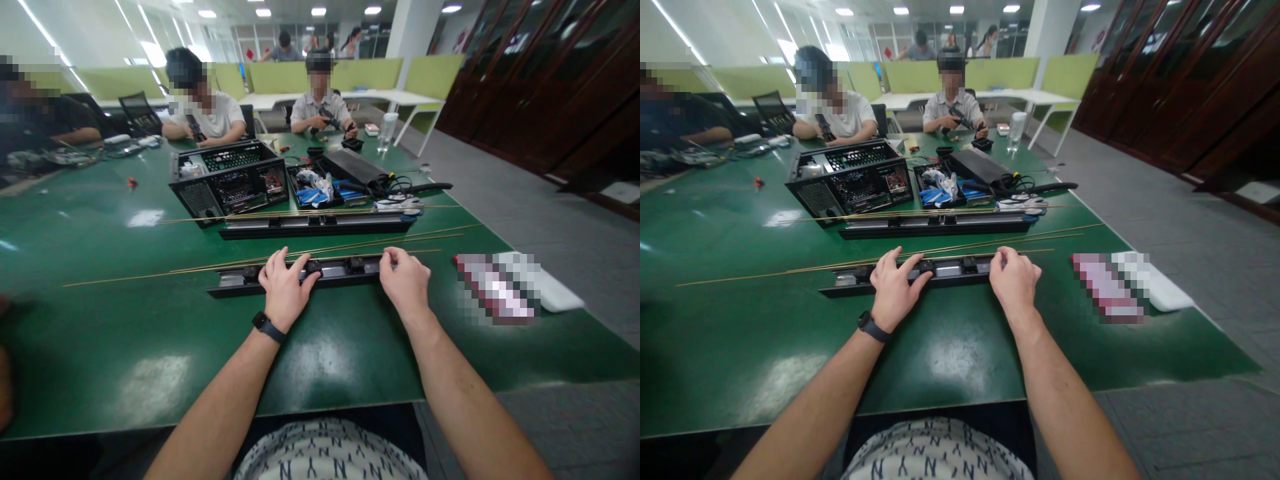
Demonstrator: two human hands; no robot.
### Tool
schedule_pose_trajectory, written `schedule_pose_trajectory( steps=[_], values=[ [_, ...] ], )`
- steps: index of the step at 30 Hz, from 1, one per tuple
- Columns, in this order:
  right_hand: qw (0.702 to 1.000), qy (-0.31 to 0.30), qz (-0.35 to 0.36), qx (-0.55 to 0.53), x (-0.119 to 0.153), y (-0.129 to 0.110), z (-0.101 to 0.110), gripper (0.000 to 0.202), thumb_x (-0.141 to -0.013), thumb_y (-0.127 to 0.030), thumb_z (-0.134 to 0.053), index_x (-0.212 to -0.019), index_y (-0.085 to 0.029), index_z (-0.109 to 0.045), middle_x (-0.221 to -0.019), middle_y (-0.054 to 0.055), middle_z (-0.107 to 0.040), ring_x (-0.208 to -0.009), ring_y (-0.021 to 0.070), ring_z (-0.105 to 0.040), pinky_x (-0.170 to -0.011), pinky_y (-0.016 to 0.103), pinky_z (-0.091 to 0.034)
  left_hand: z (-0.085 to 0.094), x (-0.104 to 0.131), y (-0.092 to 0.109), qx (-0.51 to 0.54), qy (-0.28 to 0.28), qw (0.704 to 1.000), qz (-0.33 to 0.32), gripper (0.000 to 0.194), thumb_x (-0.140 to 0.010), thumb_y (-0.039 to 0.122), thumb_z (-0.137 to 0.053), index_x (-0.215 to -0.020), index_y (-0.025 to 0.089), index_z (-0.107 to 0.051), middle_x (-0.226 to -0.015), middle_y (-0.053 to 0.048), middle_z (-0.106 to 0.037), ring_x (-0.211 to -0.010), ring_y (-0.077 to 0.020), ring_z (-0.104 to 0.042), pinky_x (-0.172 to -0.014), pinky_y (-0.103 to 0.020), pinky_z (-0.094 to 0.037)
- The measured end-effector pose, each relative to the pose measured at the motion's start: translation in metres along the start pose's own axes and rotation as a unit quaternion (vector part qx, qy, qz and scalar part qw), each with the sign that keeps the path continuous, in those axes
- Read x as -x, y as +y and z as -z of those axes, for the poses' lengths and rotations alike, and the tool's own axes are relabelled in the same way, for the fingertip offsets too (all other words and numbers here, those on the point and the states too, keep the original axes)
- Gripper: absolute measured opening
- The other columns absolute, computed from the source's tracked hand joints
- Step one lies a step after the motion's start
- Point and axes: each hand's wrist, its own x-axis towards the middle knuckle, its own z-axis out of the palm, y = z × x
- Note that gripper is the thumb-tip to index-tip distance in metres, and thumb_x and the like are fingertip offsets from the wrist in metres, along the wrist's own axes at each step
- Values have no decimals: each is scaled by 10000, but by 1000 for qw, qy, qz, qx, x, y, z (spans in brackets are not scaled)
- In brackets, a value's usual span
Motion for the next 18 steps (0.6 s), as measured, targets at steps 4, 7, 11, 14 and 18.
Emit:
schedule_pose_trajectory(
  steps=[4, 7, 11, 14, 18],
  values=[
    [1000, 2, -7, 3, -1, 1, 1, 350, -984, -336, -499, -1128, -189, -783, -985, 112, -794, -956, 278, -697, -946, 415, -434, 2, 0, 1, 1, -7, 1000, 1, 425, -932, 500, -694, -1336, 369, -712, -1556, -156, -520, -1477, -357, -436, -1139, -615, -406],
    [1000, 3, -9, 5, -1, 1, 1, 347, -982, -335, -503, -1129, -191, -783, -972, 112, -789, -948, 275, -692, -944, 415, -437, 1, 0, 0, 3, -5, 1000, 1, 424, -933, 497, -693, -1338, 371, -709, -1559, -154, -517, -1479, -354, -434, -1142, -611, -404],
    [1000, 4, -14, 5, -1, 1, 1, 340, -981, -334, -507, -1130, -192, -778, -965, 112, -782, -947, 273, -687, -946, 418, -440, 1, 1, -1, 7, -3, 1000, 1, 426, -931, 494, -696, -1338, 369, -710, -1564, -154, -509, -1487, -352, -429, -1148, -602, -401],
    [1000, 3, -16, 4, -2, 2, 1, 342, -982, -334, -504, -1129, -190, -777, -969, 114, -781, -953, 273, -686, -951, 421, -441, 1, 1, -1, 9, -4, 1000, 2, 425, -933, 490, -694, -1339, 365, -711, -1566, -158, -504, -1489, -354, -427, -1151, -601, -398],
    [1000, 9, -18, 2, -3, 3, 2, 357, -975, -340, -499, -1127, -190, -784, -969, 116, -785, -949, 280, -683, -939, 422, -438, 2, 1, -1, 8, -5, 1000, 3, 420, -938, 492, -687, -1338, 366, -709, -1567, -156, -503, -1492, -351, -423, -1155, -601, -395]
  ],
)
